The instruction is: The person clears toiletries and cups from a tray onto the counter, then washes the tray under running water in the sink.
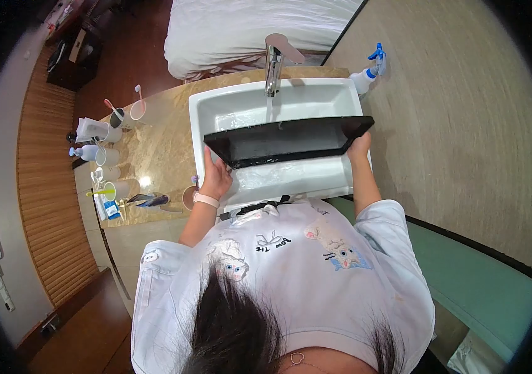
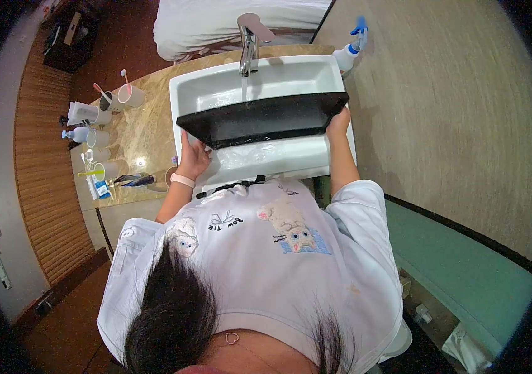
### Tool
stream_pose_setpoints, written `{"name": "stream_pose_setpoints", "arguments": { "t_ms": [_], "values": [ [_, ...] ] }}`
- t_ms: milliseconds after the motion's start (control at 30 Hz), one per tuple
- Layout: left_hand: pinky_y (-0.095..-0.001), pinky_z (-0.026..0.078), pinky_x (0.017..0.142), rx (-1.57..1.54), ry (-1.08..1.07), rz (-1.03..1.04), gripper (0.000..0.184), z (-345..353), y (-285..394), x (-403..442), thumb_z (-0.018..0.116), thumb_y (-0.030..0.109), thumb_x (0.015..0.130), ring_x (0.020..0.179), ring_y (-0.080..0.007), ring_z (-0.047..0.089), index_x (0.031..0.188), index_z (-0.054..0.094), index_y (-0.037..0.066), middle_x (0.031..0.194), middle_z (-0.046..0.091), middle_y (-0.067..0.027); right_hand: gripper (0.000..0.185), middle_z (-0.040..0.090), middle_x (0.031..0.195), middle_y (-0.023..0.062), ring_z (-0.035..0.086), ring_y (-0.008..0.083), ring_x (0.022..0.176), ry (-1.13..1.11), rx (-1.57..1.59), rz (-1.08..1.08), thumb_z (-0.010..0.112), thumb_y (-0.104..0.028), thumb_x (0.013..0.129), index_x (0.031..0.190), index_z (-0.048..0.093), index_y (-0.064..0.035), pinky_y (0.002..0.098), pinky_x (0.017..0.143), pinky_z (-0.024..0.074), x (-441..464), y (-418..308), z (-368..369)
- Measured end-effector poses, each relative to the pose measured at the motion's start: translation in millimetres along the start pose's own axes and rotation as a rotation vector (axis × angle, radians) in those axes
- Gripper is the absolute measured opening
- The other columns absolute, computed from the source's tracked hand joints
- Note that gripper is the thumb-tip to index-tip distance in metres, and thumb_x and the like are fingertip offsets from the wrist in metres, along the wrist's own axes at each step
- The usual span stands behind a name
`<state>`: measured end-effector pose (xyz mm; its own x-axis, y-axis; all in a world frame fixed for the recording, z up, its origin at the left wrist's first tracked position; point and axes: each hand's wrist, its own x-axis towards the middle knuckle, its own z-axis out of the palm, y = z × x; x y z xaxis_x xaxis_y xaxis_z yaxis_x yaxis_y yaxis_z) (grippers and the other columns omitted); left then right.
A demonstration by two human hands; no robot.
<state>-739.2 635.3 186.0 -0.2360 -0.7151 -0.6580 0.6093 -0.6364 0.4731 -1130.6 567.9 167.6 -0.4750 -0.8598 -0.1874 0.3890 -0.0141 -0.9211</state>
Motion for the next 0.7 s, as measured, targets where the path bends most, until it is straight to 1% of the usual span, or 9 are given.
{"name": "stream_pose_setpoints", "arguments": {
  "t_ms": [133,200,233,267,300,400,433,533,700],
  "values": [
    [-0.0336,0.026,0.095,-0.139,-0.121,-0.062,0.058,-3.5,8.7,-0.3,0.039,0.051,0.081,0.104,-0.0238,0.045,0.121,0.046,0.01,0.115,0.052,-0.005,0.028,0.061,0.087,0.0088,0.058,0.0222,0.077,0.079,0.153,0.004,0.041,-0.023,0.086,0.084,0.058,-0.0012,0.0333,0.075,0.0447,-4.0,-18.5,1.0],
    [-0.0328,0.03,0.09,-0.247,-0.297,-0.08,0.049,-22.5,11.0,12.8,0.046,0.04,0.079,0.095,-0.0242,0.049,0.117,0.048,0.009,0.106,0.056,-0.005,0.024,0.058,0.102,0.0126,0.052,0.0254,0.097,-0.286,0.035,-0.018,0.048,-0.025,0.078,0.083,0.057,-0.0032,0.0345,0.09,0.0364,13.1,-14.4,-22.6],
    [-0.0349,0.038,0.086,-0.302,-0.212,-0.11,0.044,-21.2,14.1,10.5,0.051,0.021,0.072,0.09,-0.0259,0.053,0.113,0.048,0.006,0.098,0.058,-0.0069,0.026,0.056,0.108,0.0136,0.049,0.0261,0.104,-0.38,-0.058,-0.057,0.05,-0.025,0.075,0.085,0.057,-0.0031,0.0345,0.094,0.0325,16.0,-20.0,-22.7],
    [-0.0365,0.04,0.085,-0.252,-0.179,-0.087,0.043,-19.9,16.7,7.5,0.049,0.02,0.071,0.092,-0.0262,0.054,0.111,0.05,0.005,0.096,0.058,-0.0093,0.027,0.053,0.114,0.0146,0.045,0.0268,0.11,-0.474,-0.151,-0.097,0.051,-0.026,0.073,0.087,0.057,-0.003,0.0345,0.098,0.0287,17.9,-24.2,-22.1],
    [-0.0382,0.042,0.083,-0.203,-0.147,-0.063,0.042,-4.8,22.9,-3.4,0.047,0.019,0.069,0.093,-0.0264,0.054,0.108,0.051,0.003,0.094,0.058,-0.0116,0.049,0.039,0.131,0.0156,0.031,0.0274,0.124,-0.519,-0.033,0.026,0.054,-0.023,0.067,0.11,0.051,-0.0011,0.0355,0.104,0.0166,16.1,-27.2,-19.1],
    [-0.0419,0.043,0.089,-0.222,-0.147,-0.023,0.047,1.4,24.9,-6.7,0.045,0.012,0.068,0.104,-0.0275,0.051,0.114,0.046,0.001,0.104,0.054,-0.0167,0.074,0.031,0.137,0.0144,0.03,0.0278,0.125,-0.308,-0.146,0.183,0.058,-0.019,0.064,0.131,0.032,-0.0011,0.038,0.104,0.0148,4.2,-31.4,-12.1],
    [-0.0413,0.043,0.09,-0.225,-0.126,-0.007,0.05,6.8,25.8,-9.3,0.045,0.01,0.067,0.104,-0.0275,0.051,0.116,0.043,0.001,0.107,0.052,-0.0167,0.086,0.027,0.138,0.0188,0.033,0.0285,0.123,-0.316,-0.16,0.302,0.061,-0.015,0.066,0.137,0.016,0.0014,0.037,0.102,0.0214,-1.0,-41.9,-11.2],
    [-0.0392,0.042,0.092,-0.161,-0.171,0.053,0.058,12.1,31.1,-12.8,0.044,0.004,0.065,0.105,-0.0275,0.05,0.123,0.037,0.001,0.116,0.047,-0.0162,0.082,0.026,0.136,0.0245,0.038,0.028,0.119,-0.344,-0.284,0.565,0.062,-0.012,0.069,0.135,0.017,0.0057,0.0322,0.098,0.0294,-0.3,-45.4,-18.0],
    [-0.0358,0.04,0.094,0.001,-0.208,0.11,0.067,15.5,35.8,-14.4,0.043,-0.005,0.061,0.106,-0.0257,0.05,0.127,0.033,0.0,0.118,0.047,-0.0146,0.073,0.038,0.13,0.0221,0.042,0.0241,0.116,-0.502,-0.307,0.503,0.059,-0.002,0.069,0.132,0.023,0.0078,0.0289,0.096,0.0318,-4.0,-36.8,-32.2]
  ]
}}
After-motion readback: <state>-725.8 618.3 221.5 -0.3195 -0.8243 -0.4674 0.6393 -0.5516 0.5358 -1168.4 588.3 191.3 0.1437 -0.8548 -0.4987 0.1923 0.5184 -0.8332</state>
